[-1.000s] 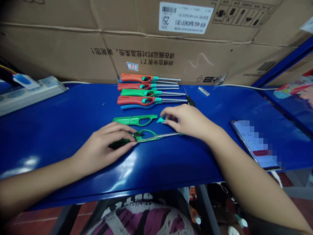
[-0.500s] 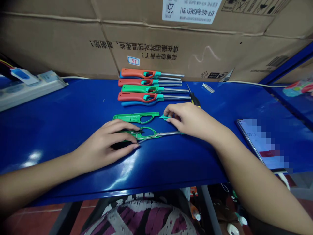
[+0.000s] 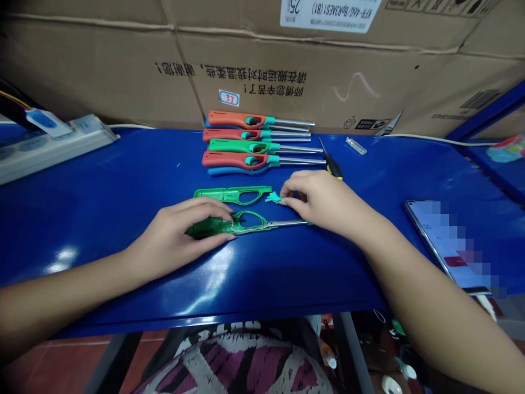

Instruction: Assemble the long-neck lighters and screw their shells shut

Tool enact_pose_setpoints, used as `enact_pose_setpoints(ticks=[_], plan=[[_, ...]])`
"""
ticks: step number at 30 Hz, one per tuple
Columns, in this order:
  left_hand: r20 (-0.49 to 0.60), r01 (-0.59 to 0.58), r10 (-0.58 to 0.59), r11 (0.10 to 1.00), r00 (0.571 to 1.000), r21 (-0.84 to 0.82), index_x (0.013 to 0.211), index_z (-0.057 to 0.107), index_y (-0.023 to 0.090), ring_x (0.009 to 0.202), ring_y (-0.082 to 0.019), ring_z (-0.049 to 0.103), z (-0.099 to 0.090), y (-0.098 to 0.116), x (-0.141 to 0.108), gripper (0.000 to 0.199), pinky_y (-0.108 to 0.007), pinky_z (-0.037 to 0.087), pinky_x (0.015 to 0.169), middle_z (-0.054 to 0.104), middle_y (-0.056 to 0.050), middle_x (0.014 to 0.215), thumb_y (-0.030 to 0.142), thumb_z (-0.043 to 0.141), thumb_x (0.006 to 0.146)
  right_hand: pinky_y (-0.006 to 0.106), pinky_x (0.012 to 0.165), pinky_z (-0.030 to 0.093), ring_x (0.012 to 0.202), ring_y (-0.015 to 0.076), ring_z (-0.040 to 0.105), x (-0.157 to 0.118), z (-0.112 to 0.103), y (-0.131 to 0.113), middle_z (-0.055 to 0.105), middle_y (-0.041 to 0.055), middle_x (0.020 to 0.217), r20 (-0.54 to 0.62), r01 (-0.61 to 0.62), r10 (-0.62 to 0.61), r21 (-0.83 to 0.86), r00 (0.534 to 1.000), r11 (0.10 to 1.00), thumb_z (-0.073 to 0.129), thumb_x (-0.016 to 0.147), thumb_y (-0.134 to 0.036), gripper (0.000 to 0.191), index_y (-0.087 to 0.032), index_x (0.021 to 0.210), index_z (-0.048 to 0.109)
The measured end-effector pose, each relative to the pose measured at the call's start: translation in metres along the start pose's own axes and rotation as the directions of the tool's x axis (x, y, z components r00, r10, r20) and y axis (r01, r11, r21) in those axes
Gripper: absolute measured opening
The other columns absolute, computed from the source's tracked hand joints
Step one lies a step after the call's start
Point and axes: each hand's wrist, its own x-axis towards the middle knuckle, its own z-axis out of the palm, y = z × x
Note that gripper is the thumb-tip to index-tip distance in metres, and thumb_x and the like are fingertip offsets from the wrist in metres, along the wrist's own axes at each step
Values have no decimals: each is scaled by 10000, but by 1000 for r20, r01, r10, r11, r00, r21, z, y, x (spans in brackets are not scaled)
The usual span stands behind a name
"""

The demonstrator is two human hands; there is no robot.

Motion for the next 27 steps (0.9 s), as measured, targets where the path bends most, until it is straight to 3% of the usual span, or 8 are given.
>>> enact_pose_setpoints(ticks=[3,6,11,20,27], plan=[[-19,28,-28,999,999,41,1138,683,178,1038,-191,711,0,0,0,282,-324,574,933,737,-56,1119,274,782,892,280,717,495,814,160,662,0,4,-12,717,56,931,-22,106,-103,151,994,983,614,973,-265,136,-178,952,717],[-13,39,-38,998,999,40,1117,697,174,1013,-198,718,-1,0,0,272,-334,583,910,741,-64,1106,290,786,888,284,752,486,846,156,646,0,11,-25,694,51,961,19,155,-162,210,987,965,587,993,-248,131,-184,974,700],[-6,49,-49,999,999,8,1094,702,172,1004,-198,717,1,-1,1,238,-336,586,901,748,-64,1086,271,780,892,293,723,451,834,157,610,0,21,-34,672,45,967,77,140,-157,198,984,970,568,1001,-237,127,-198,972,686],[-20,78,-79,996,997,-42,1074,705,170,994,-186,721,3,0,0,237,-308,580,893,759,-51,1074,271,792,879,294,745,463,845,170,607,0,35,-36,648,55,901,5,246,-253,218,967,944,519,1021,-225,166,-179,921,644],[-15,75,-76,996,997,-43,1058,705,165,977,-179,716,2,1,1,225,-306,575,885,753,-49,1058,260,795,876,265,686,445,802,152,607,1,33,-35,646,47,894,-3,321,-322,74,947,944,475,1040,-225,204,-184,936,646]])
